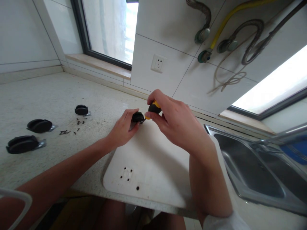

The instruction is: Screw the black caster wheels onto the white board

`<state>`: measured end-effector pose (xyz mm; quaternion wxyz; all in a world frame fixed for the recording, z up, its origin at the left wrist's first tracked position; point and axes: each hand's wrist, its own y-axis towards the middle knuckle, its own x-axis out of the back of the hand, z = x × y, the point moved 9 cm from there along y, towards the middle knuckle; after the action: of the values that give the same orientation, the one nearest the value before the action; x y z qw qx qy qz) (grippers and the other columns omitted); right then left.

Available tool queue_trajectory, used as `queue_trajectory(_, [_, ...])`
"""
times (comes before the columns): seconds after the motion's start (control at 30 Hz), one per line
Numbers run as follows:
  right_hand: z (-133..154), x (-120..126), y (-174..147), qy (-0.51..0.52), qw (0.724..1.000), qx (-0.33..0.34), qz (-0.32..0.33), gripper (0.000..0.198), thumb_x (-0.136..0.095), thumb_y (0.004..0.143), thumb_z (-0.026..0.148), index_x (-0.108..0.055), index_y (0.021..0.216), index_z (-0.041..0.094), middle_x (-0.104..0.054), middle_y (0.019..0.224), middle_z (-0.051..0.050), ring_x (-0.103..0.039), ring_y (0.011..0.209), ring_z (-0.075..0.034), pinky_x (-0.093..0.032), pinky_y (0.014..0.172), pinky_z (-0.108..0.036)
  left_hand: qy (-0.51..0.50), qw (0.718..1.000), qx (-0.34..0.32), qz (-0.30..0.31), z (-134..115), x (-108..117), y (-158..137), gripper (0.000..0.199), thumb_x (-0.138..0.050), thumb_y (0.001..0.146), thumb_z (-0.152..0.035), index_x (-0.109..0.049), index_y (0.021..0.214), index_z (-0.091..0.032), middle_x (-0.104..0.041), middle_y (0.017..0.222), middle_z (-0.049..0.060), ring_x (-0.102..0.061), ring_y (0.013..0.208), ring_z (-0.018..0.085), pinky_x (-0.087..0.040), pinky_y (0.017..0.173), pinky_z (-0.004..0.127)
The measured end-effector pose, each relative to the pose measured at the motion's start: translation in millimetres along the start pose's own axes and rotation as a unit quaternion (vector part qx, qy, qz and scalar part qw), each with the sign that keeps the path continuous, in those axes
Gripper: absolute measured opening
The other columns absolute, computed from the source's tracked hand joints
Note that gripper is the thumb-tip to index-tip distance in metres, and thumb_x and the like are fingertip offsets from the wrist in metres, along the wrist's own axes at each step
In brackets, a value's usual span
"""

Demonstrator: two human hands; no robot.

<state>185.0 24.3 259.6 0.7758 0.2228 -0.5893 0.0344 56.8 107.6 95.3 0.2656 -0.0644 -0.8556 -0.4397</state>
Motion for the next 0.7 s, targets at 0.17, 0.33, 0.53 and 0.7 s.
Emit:
queue_trajectory(0.17, [0.5,0.7,-0.1,-0.015,1.000,-0.012,0.000,0.012,-0.061,0.115,0.028,-0.058,0.126,0.027,-0.080,0.120,-0.002,-0.064,0.085,-0.020,-0.035,0.075,-0.034,-0.002,1.000,0.005,0.001,-0.3,1.2,0.6,0.048,-0.061,0.108,-0.021,-0.052,0.155,-0.023,-0.066,0.145,0.016,-0.070,0.136,0.034,-0.062,0.118,0.059])
queue_trajectory(0.33, [-0.3,0.6,0.7,-0.021,1.000,-0.015,0.000,0.011,-0.061,0.115,0.030,-0.057,0.125,0.027,-0.081,0.119,-0.003,-0.067,0.088,-0.022,-0.034,0.076,-0.035,-0.003,1.000,0.015,0.007,0.2,1.2,1.1,0.047,-0.062,0.107,-0.022,-0.053,0.153,-0.024,-0.066,0.145,0.015,-0.070,0.135,0.034,-0.062,0.118,0.058])
queue_trajectory(0.53, [-2.7,1.6,1.8,-0.022,0.999,-0.022,-0.008,0.014,-0.062,0.115,0.031,-0.057,0.127,0.027,-0.081,0.118,-0.004,-0.067,0.087,-0.022,-0.032,0.073,-0.035,-0.004,1.000,0.014,0.002,0.7,1.3,1.0,0.047,-0.063,0.106,-0.022,-0.054,0.152,-0.024,-0.066,0.144,0.015,-0.070,0.134,0.033,-0.062,0.117,0.057])
queue_trajectory(0.7, [-4.7,2.5,2.8,-0.026,0.999,-0.029,-0.021,0.015,-0.065,0.114,0.033,-0.058,0.126,0.027,-0.081,0.117,-0.003,-0.066,0.084,-0.020,-0.031,0.072,-0.034,-0.005,1.000,0.012,0.001,0.3,1.2,0.8,0.047,-0.063,0.106,-0.021,-0.054,0.152,-0.023,-0.066,0.145,0.015,-0.070,0.134,0.034,-0.062,0.116,0.059])
